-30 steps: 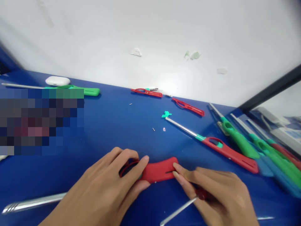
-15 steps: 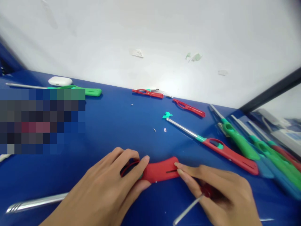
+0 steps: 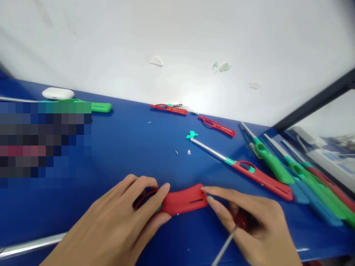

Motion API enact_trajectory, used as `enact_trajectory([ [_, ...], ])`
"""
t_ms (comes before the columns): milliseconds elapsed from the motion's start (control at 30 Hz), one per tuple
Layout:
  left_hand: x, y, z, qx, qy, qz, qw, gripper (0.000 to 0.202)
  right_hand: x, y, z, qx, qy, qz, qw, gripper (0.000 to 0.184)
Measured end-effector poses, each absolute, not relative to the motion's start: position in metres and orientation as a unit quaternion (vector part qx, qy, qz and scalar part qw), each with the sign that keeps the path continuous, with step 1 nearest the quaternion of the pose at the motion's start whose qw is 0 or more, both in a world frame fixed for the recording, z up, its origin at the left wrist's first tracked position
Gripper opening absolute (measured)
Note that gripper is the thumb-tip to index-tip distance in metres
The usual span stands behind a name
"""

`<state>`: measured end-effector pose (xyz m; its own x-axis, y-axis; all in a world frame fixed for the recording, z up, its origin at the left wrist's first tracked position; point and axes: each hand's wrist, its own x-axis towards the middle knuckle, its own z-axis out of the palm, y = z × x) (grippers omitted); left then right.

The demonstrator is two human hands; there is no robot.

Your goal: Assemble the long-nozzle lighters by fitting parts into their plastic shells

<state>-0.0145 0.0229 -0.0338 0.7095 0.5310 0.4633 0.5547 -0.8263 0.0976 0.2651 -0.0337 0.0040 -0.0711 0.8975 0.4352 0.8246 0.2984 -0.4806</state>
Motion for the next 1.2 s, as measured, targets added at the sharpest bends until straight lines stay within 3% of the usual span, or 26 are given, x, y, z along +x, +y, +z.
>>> enact_trajectory([
  [367,-0.014,0.023,-0.030,-0.923,-0.287,-0.254,0.026,0.033,0.274,-0.031,0.001,-0.649,-0.676,0.059,0.343,0.017],
  [567,-0.015,0.020,-0.033,-0.925,-0.299,-0.233,0.023,0.039,0.285,-0.028,-0.006,-0.685,-0.659,0.142,0.276,0.023],
  [800,-0.017,0.023,-0.033,-0.931,-0.283,-0.226,0.035,0.038,0.279,-0.021,-0.006,-0.698,-0.641,0.172,0.270,0.019],
  [1200,-0.015,0.021,-0.033,-0.928,-0.292,-0.228,0.030,0.038,0.277,-0.023,-0.003,-0.715,-0.548,0.167,0.401,0.029],
])
